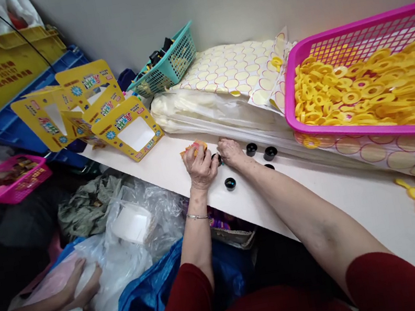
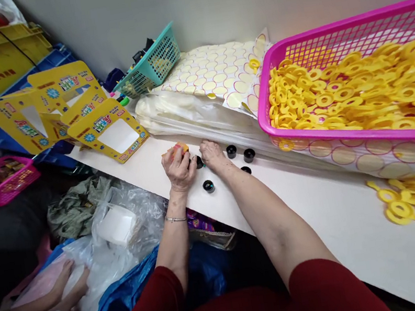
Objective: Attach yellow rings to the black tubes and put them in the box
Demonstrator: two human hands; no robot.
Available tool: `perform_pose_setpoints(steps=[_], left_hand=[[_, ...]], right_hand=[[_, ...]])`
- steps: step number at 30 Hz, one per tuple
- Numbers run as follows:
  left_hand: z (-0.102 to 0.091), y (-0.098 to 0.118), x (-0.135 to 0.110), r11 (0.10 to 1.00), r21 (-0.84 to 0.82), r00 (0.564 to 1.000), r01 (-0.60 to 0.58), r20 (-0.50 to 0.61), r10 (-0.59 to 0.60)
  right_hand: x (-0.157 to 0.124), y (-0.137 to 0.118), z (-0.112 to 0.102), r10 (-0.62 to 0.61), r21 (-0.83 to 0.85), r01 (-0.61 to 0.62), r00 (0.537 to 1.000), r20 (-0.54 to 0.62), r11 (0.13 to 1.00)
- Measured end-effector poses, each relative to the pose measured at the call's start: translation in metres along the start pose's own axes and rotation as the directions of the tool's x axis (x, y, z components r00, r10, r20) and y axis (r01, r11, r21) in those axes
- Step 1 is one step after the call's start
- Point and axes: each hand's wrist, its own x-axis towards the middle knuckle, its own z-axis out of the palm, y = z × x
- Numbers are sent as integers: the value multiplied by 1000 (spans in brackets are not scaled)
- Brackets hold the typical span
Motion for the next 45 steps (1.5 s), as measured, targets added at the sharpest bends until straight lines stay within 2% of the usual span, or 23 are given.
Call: perform_pose_setpoints(steps=[3, 5, 7, 9, 12, 14, 18, 22, 25, 27, 31, 33, 37, 41, 45], left_hand=[[-12, 10, -21, 995, -93, 994, 24, -102, -33], [-20, 25, -42, 988, -152, 992, 14, -120, -32], [-25, 41, -63, 979, -203, 996, 15, -85, -33], [-24, 54, -76, 974, -222, 999, 53, -2, -54], [-18, 60, -81, 965, -202, 977, 169, 161, -138], [-15, 59, -77, 942, -218, 951, 256, 230, -205], [-25, 61, -83, 839, -386, 918, 385, 258, -302], [-51, 70, -114, 761, -454, 886, 463, 261, -383], [-61, 75, -138, 724, -411, 831, 554, 213, -514], [-62, 78, -148, 685, -353, 765, 637, 189, -615], [-52, 87, -148, 561, -191, 592, 806, 304, -746], [-45, 91, -143, 521, -176, 548, 835, 336, -766], [-32, 96, -140, 504, -198, 540, 841, 242, -806], [-23, 95, -146, 548, -200, 578, 812, 150, -802], [-17, 86, -155, 576, -231, 616, 784, 171, -769]], right_hand=[[-9, 5, 2, -25, 48, 26, 999, -25, 999], [-18, 7, 6, -48, 68, 52, 997, -58, 996], [-27, 7, 11, -58, 85, 66, 994, -96, 994], [-35, 6, 15, -63, 120, 79, 990, -129, 990], [-47, 8, 20, -118, 218, 157, 976, -182, 963], [-56, 12, 21, -175, 280, 230, 962, -210, 932], [-77, 16, 21, -268, 341, 320, 944, -193, 884], [-90, 17, 19, -291, 380, 339, 940, -180, 861], [-90, 18, 18, -296, 413, 343, 939, -175, 844], [-90, 18, 18, -289, 435, 340, 940, -182, 834], [-97, 11, 19, -260, 439, 315, 948, -182, 841], [-103, 4, 21, -232, 423, 294, 954, -192, 857], [-117, -14, 28, -171, 412, 254, 959, -228, 875], [-132, -37, 36, -153, 423, 243, 959, -237, 873], [-150, -58, 39, -220, 486, 297, 953, -210, 822]])
